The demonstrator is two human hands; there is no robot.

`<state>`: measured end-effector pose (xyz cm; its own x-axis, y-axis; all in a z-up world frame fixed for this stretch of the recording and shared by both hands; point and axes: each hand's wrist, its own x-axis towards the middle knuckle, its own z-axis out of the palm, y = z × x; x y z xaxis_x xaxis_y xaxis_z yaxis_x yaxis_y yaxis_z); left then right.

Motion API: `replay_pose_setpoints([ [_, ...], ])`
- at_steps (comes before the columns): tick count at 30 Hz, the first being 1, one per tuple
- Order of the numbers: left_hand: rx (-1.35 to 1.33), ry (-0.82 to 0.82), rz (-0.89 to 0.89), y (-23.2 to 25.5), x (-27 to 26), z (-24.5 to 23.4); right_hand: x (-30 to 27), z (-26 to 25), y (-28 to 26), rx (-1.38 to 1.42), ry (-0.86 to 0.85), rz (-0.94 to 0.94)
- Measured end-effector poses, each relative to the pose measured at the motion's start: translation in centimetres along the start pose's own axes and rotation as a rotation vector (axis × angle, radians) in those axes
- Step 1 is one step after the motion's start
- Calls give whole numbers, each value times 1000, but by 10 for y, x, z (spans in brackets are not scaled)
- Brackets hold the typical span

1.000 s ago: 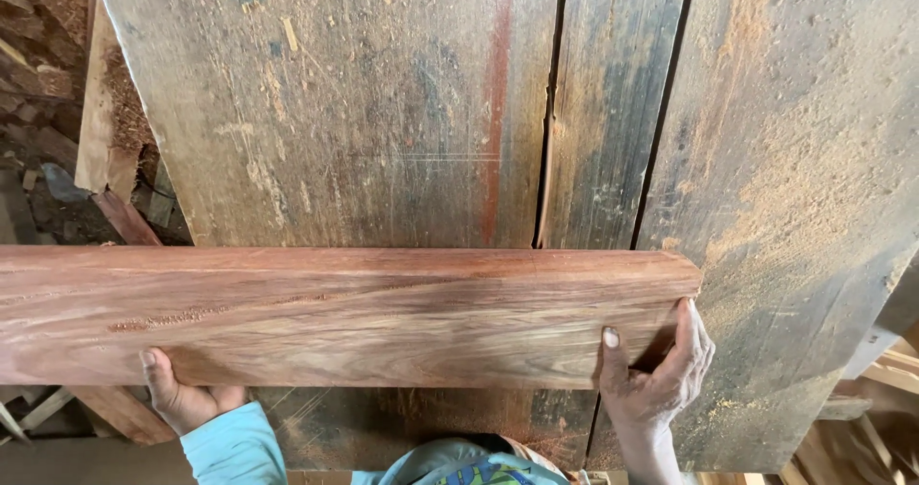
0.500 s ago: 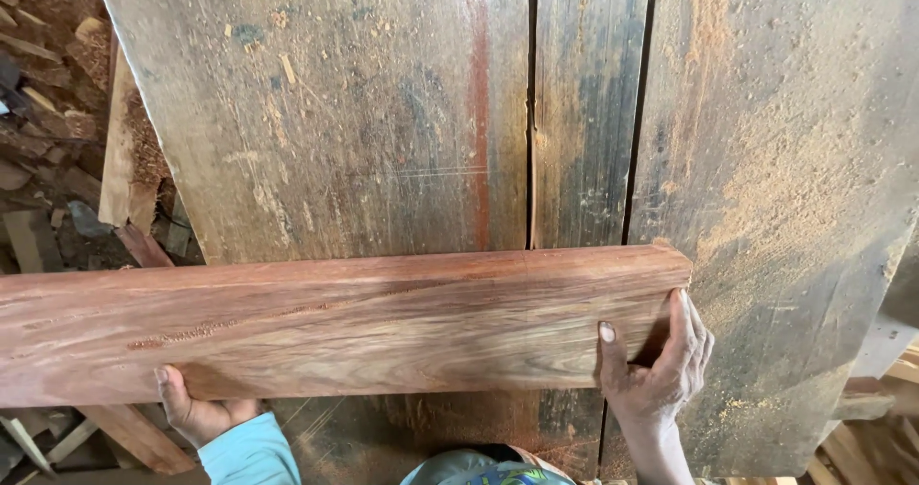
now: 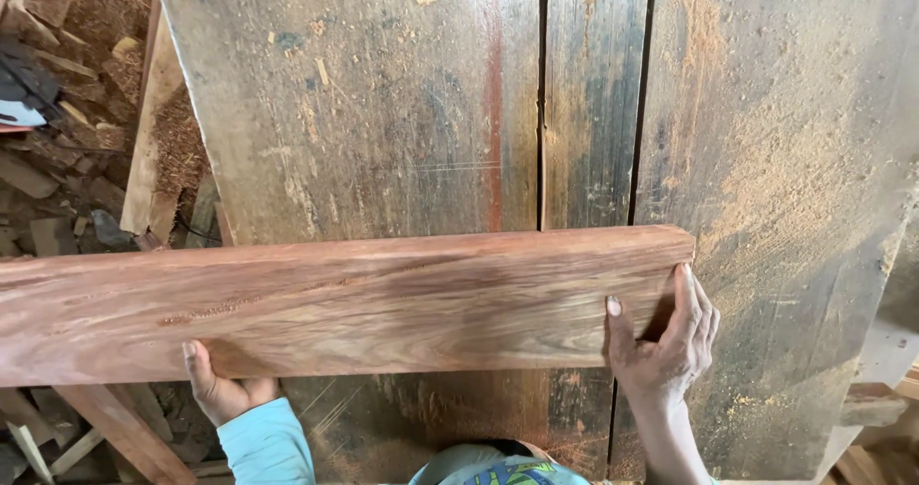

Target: The person picks up a long wooden plank from a pile of scrap wood and positions it on a table saw. They push the plank through the saw blade to cut it, then lift the cut piece and place it on the floor. The person repeats this process with another plank.

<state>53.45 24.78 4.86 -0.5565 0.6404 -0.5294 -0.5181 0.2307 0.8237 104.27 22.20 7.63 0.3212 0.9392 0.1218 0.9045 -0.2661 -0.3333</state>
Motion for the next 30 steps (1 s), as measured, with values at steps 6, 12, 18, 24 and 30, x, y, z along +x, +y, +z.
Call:
replay_pose_setpoints([
  [6,-52,-5,-34,-1,7,12,2,5,4,-19,-26,57],
  [12,-36,8,-48,-2,13,13,20,-3,-9,15,-16,33],
  [18,-19,-10,-35,0,22,31,31,-1,-13,28,-17,54],
  [24,-22,-4,-45,3,27,46,34,9,-3,26,-35,51],
  [30,-18,16,-51,4,28,55,39,16,1,-1,-38,71],
])
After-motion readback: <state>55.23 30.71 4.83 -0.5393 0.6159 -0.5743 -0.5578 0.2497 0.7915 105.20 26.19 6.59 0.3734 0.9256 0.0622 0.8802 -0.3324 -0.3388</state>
